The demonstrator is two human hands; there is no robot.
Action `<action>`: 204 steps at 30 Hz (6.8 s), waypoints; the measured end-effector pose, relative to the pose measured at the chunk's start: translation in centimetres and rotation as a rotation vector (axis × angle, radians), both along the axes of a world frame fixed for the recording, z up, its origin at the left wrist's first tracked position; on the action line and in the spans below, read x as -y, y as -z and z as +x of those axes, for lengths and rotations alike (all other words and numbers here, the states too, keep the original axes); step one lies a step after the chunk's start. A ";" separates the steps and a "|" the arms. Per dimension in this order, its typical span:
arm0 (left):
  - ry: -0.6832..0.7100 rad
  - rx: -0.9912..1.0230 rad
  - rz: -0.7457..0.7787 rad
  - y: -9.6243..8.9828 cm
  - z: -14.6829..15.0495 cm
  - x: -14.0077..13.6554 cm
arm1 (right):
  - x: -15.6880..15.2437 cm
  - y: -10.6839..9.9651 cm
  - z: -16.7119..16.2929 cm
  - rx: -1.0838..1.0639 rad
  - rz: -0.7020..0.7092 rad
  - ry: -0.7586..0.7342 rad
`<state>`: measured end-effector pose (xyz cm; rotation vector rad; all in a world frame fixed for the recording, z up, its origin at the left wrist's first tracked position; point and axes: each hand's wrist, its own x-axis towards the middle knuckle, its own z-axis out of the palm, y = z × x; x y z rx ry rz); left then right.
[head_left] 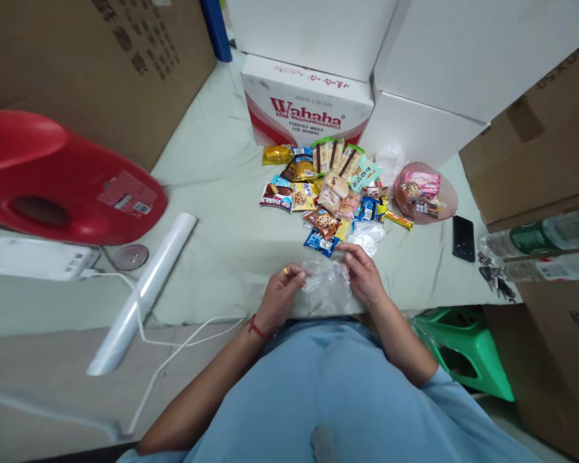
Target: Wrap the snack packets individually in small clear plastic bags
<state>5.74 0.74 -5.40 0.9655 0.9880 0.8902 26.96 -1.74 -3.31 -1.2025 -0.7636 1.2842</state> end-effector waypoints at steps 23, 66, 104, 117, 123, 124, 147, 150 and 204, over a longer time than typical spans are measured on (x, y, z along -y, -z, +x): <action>-0.314 -0.083 0.047 1.1 -0.2 1.0 | -1.6 2.2 -3.3 0.775 0.141 -0.225; -0.429 -0.186 0.038 1.2 -3.3 -3.3 | 2.0 1.7 -2.7 1.194 0.473 -0.549; -0.336 -0.457 -0.001 -0.3 -8.8 -2.9 | 1.2 0.1 3.2 0.077 -0.278 0.089; 0.211 -0.746 0.935 -0.9 -3.0 -4.4 | 0.7 0.7 2.6 0.175 -0.220 -0.020; 0.268 -0.780 1.072 -0.8 -4.9 -3.2 | 0.2 1.2 3.0 0.144 -0.246 0.003; 0.300 -0.765 1.100 -0.9 -5.8 -2.2 | 0.1 1.3 3.1 0.124 -0.250 0.014; 0.147 -1.171 0.956 1.2 -8.3 2.9 | 0.9 -0.2 5.6 0.500 -0.201 0.018; 0.152 -1.033 0.888 2.3 -8.8 2.4 | 0.3 -2.9 5.7 0.993 -0.014 0.153; 0.210 -1.231 0.818 2.0 -10.5 4.3 | -5.0 -1.6 -2.2 1.312 0.483 -0.627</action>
